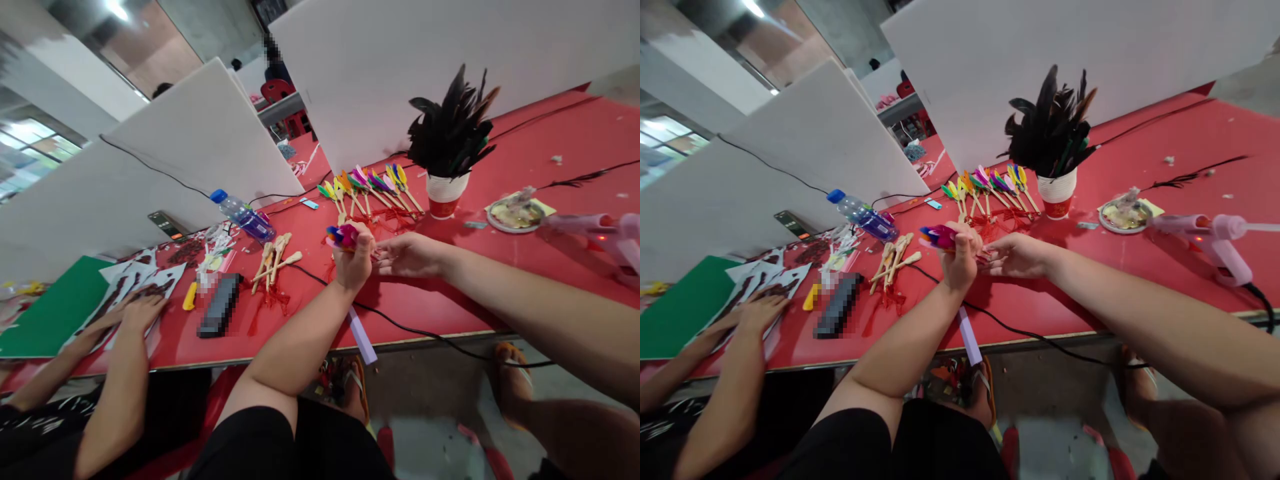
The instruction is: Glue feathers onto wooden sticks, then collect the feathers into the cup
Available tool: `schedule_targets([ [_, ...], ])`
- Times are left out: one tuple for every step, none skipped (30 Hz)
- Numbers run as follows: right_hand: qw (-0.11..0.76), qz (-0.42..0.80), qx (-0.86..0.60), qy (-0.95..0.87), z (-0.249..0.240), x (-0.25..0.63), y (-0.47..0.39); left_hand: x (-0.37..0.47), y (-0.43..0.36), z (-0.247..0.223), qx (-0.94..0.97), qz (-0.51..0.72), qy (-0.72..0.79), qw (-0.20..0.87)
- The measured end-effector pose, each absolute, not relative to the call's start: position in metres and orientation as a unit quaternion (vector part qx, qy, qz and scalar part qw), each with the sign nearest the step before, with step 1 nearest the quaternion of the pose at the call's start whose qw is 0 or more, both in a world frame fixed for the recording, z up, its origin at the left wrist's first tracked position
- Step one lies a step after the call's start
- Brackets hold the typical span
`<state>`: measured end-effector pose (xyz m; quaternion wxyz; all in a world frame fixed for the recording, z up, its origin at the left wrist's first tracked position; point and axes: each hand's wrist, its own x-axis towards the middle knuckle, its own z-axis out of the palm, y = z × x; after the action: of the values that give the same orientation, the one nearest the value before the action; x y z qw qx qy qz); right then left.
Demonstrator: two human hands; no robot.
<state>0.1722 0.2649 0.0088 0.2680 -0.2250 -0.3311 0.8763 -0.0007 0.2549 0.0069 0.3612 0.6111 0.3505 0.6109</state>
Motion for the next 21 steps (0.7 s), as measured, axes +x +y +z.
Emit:
schedule_targets([
  [0.268,0.880,-0.237,-0.312,0.010,0.173,0.265,-0.001,0.256,0.007,0.619,0.608,0.344,0.359],
  [0.267,0.883,-0.242,-0.301,0.011,0.174,0.265,-0.002,0.257,0.006,0.626,0.606,0.337,0.356],
  [0.268,0.885,-0.241,-0.295,0.012,0.175,0.266,-0.002,0.258,0.006,0.629,0.607,0.333,0.354],
  [0.270,0.886,-0.238,-0.291,0.012,0.176,0.266,-0.001,0.258,0.006,0.628,0.608,0.333,0.354],
  [0.271,0.888,-0.237,-0.287,0.013,0.176,0.266,-0.001,0.258,0.006,0.625,0.610,0.335,0.354],
  [0.272,0.888,-0.239,-0.283,0.013,0.177,0.266,0.000,0.258,0.006,0.622,0.614,0.335,0.353],
  [0.271,0.889,-0.244,-0.278,0.013,0.177,0.266,0.001,0.258,0.007,0.620,0.617,0.333,0.354],
  [0.270,0.889,-0.250,-0.272,0.013,0.177,0.266,0.001,0.257,0.007,0.619,0.618,0.330,0.356],
  [0.269,0.890,-0.255,-0.268,0.012,0.177,0.266,0.002,0.256,0.008,0.621,0.616,0.326,0.359],
  [0.266,0.890,-0.256,-0.266,0.012,0.177,0.266,0.002,0.255,0.009,0.623,0.613,0.323,0.364],
  [0.264,0.891,-0.255,-0.267,0.012,0.176,0.266,0.003,0.254,0.010,0.625,0.608,0.322,0.368],
  [0.262,0.891,-0.253,-0.270,0.012,0.176,0.266,0.003,0.254,0.011,0.627,0.604,0.323,0.371],
  [0.264,0.890,-0.252,-0.272,0.012,0.175,0.266,0.003,0.254,0.012,0.630,0.598,0.325,0.373],
  [0.270,0.887,-0.254,-0.274,0.012,0.175,0.266,0.003,0.254,0.013,0.634,0.592,0.327,0.375],
  [0.279,0.883,-0.259,-0.274,0.013,0.175,0.266,0.003,0.255,0.015,0.639,0.585,0.327,0.378],
  [0.288,0.879,-0.264,-0.272,0.014,0.174,0.266,0.004,0.257,0.015,0.643,0.577,0.328,0.383],
  [0.296,0.877,-0.268,-0.268,0.016,0.174,0.266,0.004,0.259,0.016,0.647,0.570,0.328,0.387],
  [0.300,0.876,-0.271,-0.263,0.018,0.174,0.265,0.004,0.261,0.016,0.647,0.567,0.329,0.390],
  [0.299,0.879,-0.271,-0.256,0.020,0.174,0.265,0.004,0.263,0.016,0.646,0.567,0.330,0.390],
  [0.295,0.883,-0.269,-0.247,0.021,0.174,0.265,0.004,0.264,0.015,0.643,0.569,0.333,0.390],
  [0.291,0.888,-0.266,-0.237,0.023,0.174,0.265,0.004,0.265,0.014,0.640,0.571,0.336,0.389],
])
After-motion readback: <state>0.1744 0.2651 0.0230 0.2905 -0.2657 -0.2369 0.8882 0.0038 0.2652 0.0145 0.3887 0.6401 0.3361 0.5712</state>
